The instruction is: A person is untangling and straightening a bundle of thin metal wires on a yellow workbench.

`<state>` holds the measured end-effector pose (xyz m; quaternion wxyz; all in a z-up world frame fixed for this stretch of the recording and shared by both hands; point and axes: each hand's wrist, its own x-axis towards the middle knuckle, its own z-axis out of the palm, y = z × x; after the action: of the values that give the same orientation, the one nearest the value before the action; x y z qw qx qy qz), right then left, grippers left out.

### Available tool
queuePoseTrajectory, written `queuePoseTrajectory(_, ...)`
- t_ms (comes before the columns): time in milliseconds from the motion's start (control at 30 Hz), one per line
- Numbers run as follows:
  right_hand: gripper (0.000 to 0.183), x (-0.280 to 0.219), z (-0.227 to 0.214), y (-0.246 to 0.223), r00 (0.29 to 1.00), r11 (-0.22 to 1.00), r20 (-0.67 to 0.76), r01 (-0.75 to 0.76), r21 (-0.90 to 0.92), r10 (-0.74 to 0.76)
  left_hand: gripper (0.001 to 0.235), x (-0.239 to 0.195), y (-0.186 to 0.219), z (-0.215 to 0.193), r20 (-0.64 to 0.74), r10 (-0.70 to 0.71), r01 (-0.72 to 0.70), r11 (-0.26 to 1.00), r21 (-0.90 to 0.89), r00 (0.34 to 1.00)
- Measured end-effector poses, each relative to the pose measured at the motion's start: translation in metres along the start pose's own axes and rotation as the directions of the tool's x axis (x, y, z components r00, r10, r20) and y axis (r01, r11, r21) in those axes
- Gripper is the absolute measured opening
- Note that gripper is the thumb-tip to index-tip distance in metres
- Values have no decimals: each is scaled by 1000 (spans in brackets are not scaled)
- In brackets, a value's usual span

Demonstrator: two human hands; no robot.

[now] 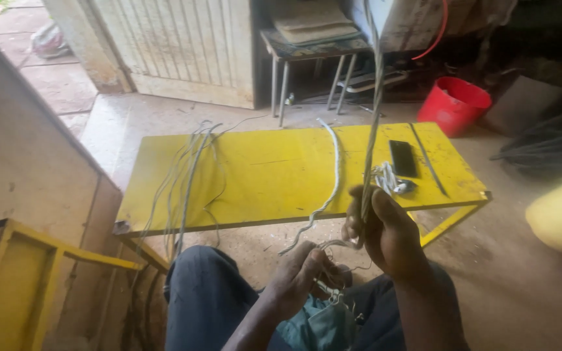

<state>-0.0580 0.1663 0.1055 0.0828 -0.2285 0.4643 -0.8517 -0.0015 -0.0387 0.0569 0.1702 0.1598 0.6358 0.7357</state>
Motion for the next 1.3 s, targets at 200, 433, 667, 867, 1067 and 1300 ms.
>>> queuePoseTrajectory(200, 46, 7, -15, -38, 994, 978, -21, -99, 184, 105, 50, 10, -2, 9, 35, 139, -143, 961, 236, 990)
queuePoseTrajectory(433, 48, -1, -1, -55, 959, 972, -277, -118, -202, 59, 51, 17, -17, 20, 67, 390, -350, 723, 596, 918)
queuePoseTrajectory(667, 47, -13, -8, -68, 892, 885, -447, -158, -438, -62, 57, 31, -10, 42, 237, 49, -183, 791, 583, 970)
queuePoseTrajectory(867, 55, -16, 16, -67, 664, 488, -664, -478, -730, -343, 38, 46, -31, 75, 16, -40, 3, 420, 908, 999)
queuePoseTrajectory(1067, 53, -3, 31, -80, 442, 657, -768, -411, -632, -463, 31, 26, -32, 97, -93, 93, 53, 370, 927, 991)
queuePoseTrajectory(1300, 43, 0, 54, -68, 228, 890, -867, -2, -455, -443, 31, 16, -45, 104, -243, 404, -59, 606, 793, 882)
